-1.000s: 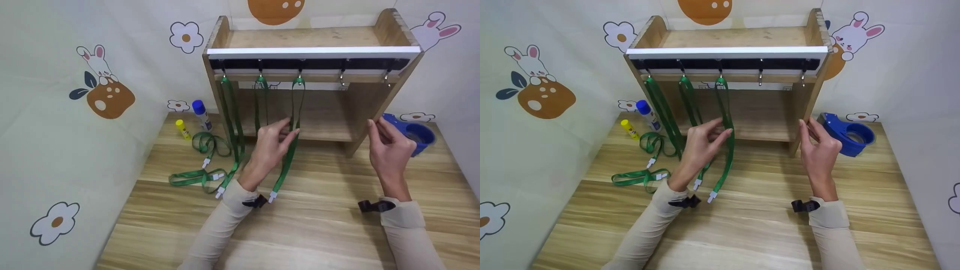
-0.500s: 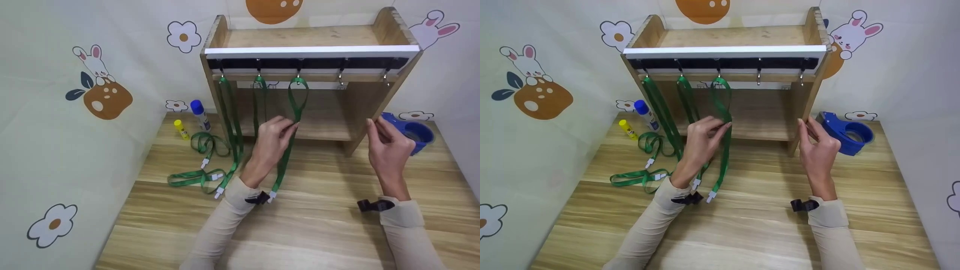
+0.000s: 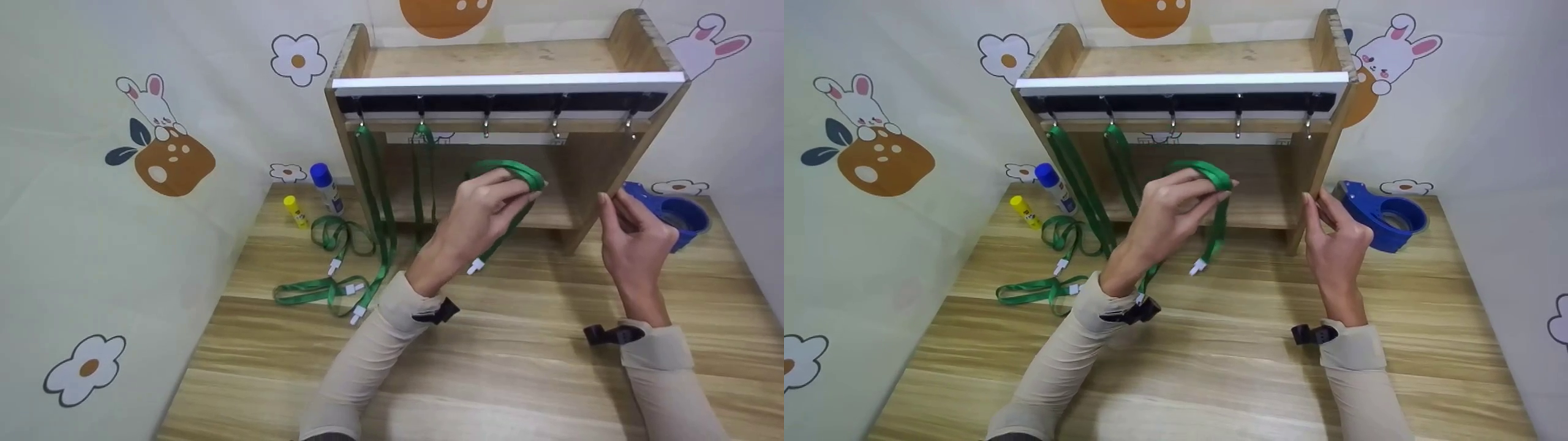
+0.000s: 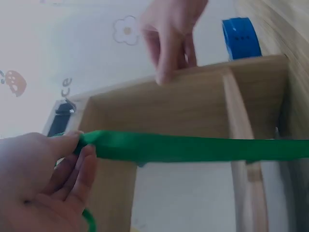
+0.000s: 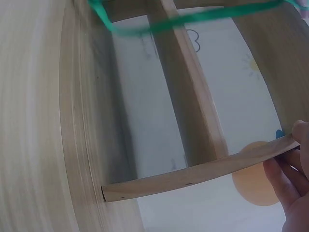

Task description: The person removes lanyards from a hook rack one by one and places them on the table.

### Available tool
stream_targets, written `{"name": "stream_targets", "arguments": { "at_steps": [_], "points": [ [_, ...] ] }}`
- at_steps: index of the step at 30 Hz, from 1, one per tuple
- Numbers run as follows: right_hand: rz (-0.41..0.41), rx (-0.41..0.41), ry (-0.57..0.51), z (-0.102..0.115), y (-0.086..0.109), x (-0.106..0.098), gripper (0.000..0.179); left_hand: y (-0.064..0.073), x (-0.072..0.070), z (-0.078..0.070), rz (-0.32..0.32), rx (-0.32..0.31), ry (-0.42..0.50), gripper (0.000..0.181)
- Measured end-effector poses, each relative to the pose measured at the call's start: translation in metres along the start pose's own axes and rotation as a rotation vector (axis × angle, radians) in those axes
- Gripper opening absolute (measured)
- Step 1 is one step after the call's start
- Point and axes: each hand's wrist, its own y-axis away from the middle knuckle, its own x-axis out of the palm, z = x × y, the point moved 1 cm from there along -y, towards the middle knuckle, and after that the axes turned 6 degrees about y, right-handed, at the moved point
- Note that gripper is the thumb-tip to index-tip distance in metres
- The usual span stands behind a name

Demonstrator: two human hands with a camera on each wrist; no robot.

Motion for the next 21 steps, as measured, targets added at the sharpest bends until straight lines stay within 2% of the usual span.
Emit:
{"name": "stream_targets", "arguments": {
  "at_steps": [3,5,9,13,16,21],
  "points": [
    [0.001,0.003,0.002,0.005,0.0,-0.002,0.027,-0.006,0.003,-0.007,0.115,-0.008,0.075,0.018],
    [-0.004,-0.001,-0.002,0.01,0.0,-0.003,0.026,-0.006,0.005,-0.009,0.208,-0.016,0.092,0.018],
    [-0.017,-0.03,-0.025,0.021,0.0,-0.004,0.024,-0.002,0.002,-0.01,0.415,-0.019,0.07,0.018],
    [-0.024,-0.039,-0.037,0.022,0.0,-0.003,0.024,0.006,-0.004,-0.008,0.602,-0.062,0.036,0.016],
    [-0.026,-0.032,-0.035,0.019,-0.001,-0.003,0.025,0.012,-0.009,-0.005,0.671,-0.102,0.01,0.014],
    [-0.018,-0.025,-0.024,0.012,-0.001,-0.002,0.025,0.025,-0.01,0.003,0.696,-0.132,-0.056,0.013]
  ]
}}
